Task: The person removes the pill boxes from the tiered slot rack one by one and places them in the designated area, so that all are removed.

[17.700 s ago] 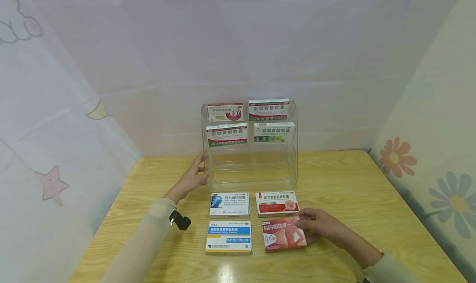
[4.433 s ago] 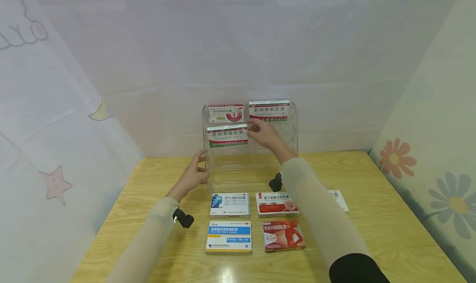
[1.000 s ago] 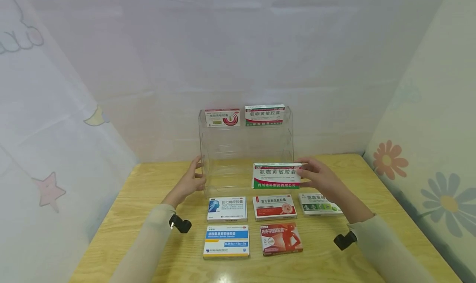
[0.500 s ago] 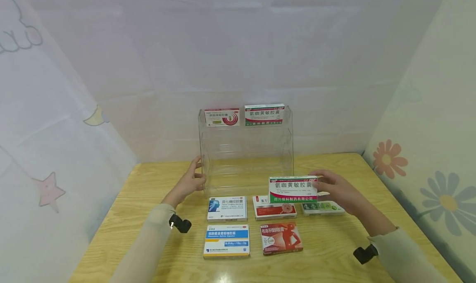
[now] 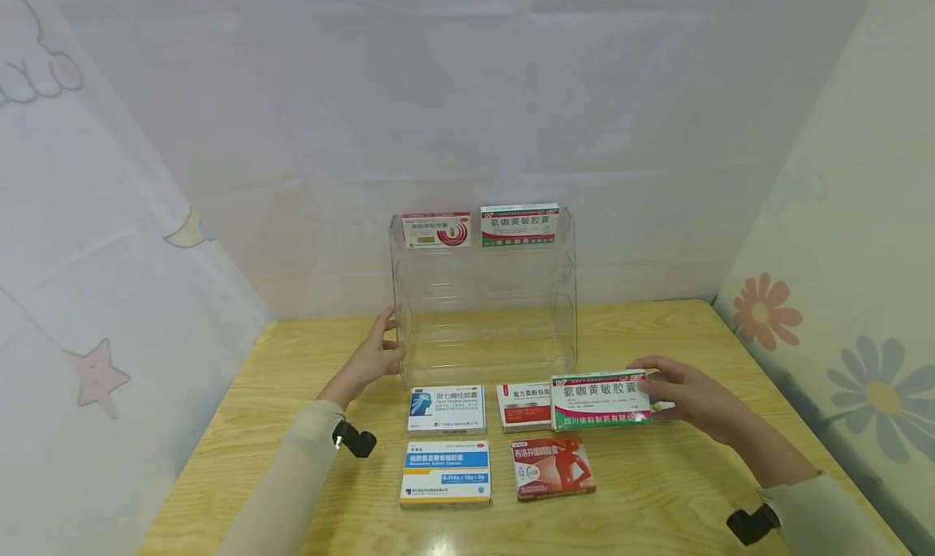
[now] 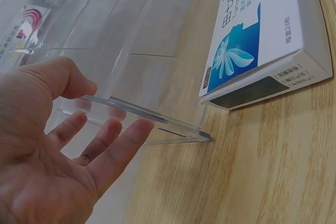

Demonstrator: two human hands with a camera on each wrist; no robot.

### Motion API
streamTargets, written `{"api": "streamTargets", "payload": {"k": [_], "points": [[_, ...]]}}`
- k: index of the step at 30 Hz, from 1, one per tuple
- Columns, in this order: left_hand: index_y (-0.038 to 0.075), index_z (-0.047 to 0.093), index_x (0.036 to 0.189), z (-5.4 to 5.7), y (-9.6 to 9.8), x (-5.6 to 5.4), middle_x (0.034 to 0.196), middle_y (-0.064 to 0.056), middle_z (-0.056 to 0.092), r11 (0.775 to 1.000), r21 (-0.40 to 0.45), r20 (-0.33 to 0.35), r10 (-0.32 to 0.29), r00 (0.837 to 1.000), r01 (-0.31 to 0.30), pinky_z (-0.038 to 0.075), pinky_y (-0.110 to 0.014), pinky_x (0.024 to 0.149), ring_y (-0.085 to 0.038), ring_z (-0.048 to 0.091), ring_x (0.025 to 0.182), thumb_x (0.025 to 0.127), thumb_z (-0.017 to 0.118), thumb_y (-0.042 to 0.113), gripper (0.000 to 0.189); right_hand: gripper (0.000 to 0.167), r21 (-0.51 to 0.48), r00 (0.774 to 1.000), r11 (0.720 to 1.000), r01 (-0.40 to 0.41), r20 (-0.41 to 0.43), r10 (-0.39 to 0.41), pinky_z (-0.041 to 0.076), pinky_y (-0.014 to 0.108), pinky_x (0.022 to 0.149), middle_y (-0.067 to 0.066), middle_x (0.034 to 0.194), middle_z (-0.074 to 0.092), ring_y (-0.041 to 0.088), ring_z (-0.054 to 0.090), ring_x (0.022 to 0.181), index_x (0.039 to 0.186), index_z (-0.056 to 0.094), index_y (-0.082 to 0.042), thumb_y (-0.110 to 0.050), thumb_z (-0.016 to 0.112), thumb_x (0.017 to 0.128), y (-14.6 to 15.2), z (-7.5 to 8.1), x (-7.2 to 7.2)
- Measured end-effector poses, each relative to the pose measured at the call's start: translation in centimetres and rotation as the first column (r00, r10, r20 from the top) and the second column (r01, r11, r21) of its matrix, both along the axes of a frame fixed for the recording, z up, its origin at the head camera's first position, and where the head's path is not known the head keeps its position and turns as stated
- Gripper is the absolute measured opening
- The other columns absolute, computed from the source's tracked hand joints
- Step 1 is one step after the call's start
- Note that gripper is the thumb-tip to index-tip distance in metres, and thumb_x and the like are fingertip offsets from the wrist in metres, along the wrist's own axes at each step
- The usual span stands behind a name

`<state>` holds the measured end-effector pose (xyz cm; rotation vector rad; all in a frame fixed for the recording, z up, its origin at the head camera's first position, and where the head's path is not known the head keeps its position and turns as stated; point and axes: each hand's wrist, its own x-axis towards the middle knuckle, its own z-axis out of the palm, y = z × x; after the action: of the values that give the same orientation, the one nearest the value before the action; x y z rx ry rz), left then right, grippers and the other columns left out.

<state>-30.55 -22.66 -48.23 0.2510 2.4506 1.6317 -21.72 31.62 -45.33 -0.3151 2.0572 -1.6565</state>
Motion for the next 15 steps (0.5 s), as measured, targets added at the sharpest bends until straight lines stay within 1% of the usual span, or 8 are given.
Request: {"api": "streamTargets", "payload": {"k": [6,9,10,15], "points": [[0.026,-0.002,0.164,0.1,0.0,0.1,0.165,-0.020,0.013,1.000,-0.001,-0.004,-0.008,1.000,0.008,0.060,-0.047,0.087,-0.045,0.042,0.134,0.099,0.055,0.007,0.089,0.041,-0.014,0.998,0.999,-0.044,0.038,0.045,0.059,0.046,0.087,0.014,0.128,0.061,0.031,0.066,0.109,0.142,0.043,-0.003,-0.023,0.050,0.108,1.6,-0.6,0.7],[0.023,-0.003,0.164,0.3,-0.1,0.1,0.165,-0.022,0.011,1.000,0.000,-0.001,-0.015,1.000,0.015,0.059,-0.050,0.088,-0.047,0.041,0.134,0.099,0.055,0.006,0.089,0.039,-0.022,0.996,0.998,-0.057,0.064,0.058,0.060,0.047,0.087,0.013,0.129,0.061,0.032,0.066,0.109,0.143,0.045,-0.005,-0.022,0.048,0.108,2.5,-0.9,0.9],[0.022,-0.003,0.164,0.5,-0.1,0.1,0.165,-0.023,0.011,1.000,0.002,0.004,-0.017,1.000,0.017,0.059,-0.051,0.089,-0.048,0.040,0.134,0.099,0.055,0.005,0.089,0.038,-0.026,0.995,0.998,-0.062,0.073,0.064,0.060,0.048,0.087,0.012,0.129,0.061,0.032,0.066,0.109,0.143,0.045,-0.006,-0.021,0.048,0.108,2.8,-1.1,1.0],[0.016,-0.002,0.164,2.6,0.6,1.4,0.164,-0.025,0.012,1.000,0.005,0.024,-0.030,0.999,0.030,0.058,-0.051,0.090,-0.049,0.040,0.135,0.098,0.055,0.004,0.088,0.035,-0.047,0.987,0.996,-0.082,0.134,0.088,0.059,0.048,0.088,0.010,0.129,0.064,0.031,0.067,0.111,0.143,0.048,-0.011,-0.021,0.044,0.109,4.5,-2.0,1.1]]}}
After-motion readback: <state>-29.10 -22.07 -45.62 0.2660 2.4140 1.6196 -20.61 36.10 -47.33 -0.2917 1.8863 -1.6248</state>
